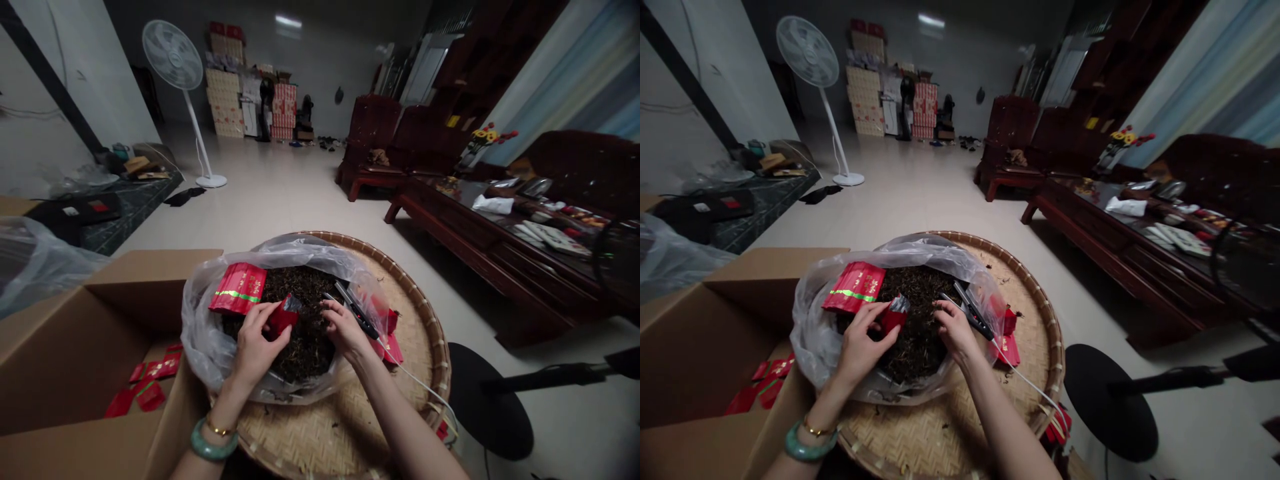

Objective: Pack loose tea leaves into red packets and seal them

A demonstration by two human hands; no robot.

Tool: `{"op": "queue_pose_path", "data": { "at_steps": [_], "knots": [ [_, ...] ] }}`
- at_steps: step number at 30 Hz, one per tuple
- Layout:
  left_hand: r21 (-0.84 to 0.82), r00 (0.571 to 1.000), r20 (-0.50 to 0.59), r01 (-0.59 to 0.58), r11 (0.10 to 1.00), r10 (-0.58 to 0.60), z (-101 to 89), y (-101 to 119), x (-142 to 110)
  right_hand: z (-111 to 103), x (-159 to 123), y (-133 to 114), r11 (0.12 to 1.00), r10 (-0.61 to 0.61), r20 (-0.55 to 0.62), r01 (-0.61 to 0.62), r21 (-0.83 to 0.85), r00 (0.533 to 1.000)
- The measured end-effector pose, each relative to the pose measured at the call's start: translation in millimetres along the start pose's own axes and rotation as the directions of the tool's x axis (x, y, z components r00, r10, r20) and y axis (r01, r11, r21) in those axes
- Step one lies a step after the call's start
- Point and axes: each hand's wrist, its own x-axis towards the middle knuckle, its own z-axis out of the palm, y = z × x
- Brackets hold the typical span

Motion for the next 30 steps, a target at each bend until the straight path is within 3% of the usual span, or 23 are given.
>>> {"op": "queue_pose_path", "data": {
  "at_steps": [2,4,7,10,12,13,15,17,18,20,23,27,30],
  "knots": [
    [-0.005,1.0,0.0,0.008,1.0,-0.008,-0.3,0.3,-0.5,2.2,-2.7,2.8,0.996,-0.047,-0.012,0.046,-0.073,0.999],
    [-0.01,1.0,0.001,0.012,1.0,-0.012,-0.6,0.5,-1.0,3.7,-7.3,3.2,0.94,-0.187,0.021,0.185,-0.288,0.982],
    [-0.01,1.0,0.003,0.006,1.0,-0.006,-0.6,0.6,-1.7,5.6,-13.4,1.4,0.726,-0.35,0.169,0.381,-0.572,0.921],
    [-0.008,1.0,0.004,0.008,1.0,-0.008,-0.8,0.9,-2.0,7.5,-13.8,-2.8,0.586,-0.362,0.246,0.424,-0.69,0.899],
    [-0.008,1.0,0.003,0.012,1.0,-0.012,-1.3,1.3,-2.0,8.1,-11.6,-7.4,0.587,-0.373,0.218,0.411,-0.698,0.902],
    [-0.007,1.0,0.002,0.012,1.0,-0.012,-1.7,1.5,-1.9,8.2,-10.3,-10.2,0.628,-0.371,0.181,0.39,-0.674,0.911],
    [-0.003,1.0,-0.005,0.008,1.0,-0.008,-2.2,1.9,-1.8,8.1,-8.7,-15.8,0.793,-0.307,0.074,0.298,-0.531,0.949],
    [0.0,1.0,-0.012,0.007,1.0,-0.007,-2.1,2.1,-1.8,8.1,-9.0,-20.8,0.962,-0.155,0.01,0.153,-0.227,0.988],
    [-0.001,1.0,-0.015,0.007,1.0,-0.007,-1.9,2.2,-1.9,8.3,-9.8,-22.7,0.996,-0.069,0.015,0.069,-0.047,0.998],
    [-0.002,1.0,-0.017,0.007,1.0,-0.007,-1.0,2.2,-2.0,9.3,-12.2,-25.4,0.961,0.059,0.069,-0.075,0.268,0.996],
    [-0.005,1.0,-0.011,0.002,1.0,-0.002,0.3,2.0,-2.2,12.0,-15.4,-27.3,0.814,0.143,0.155,-0.205,0.544,0.978],
    [-0.004,1.0,-0.008,0.001,1.0,-0.001,0.8,1.1,-2.2,16.5,-14.4,-28.7,0.667,0.197,0.199,-0.28,0.691,0.96],
    [0.004,1.0,-0.012,-0.005,1.0,0.005,0.9,0.8,-2.2,19.1,-9.6,-30.0,0.602,0.258,0.156,-0.285,0.746,0.953]
  ]
}}
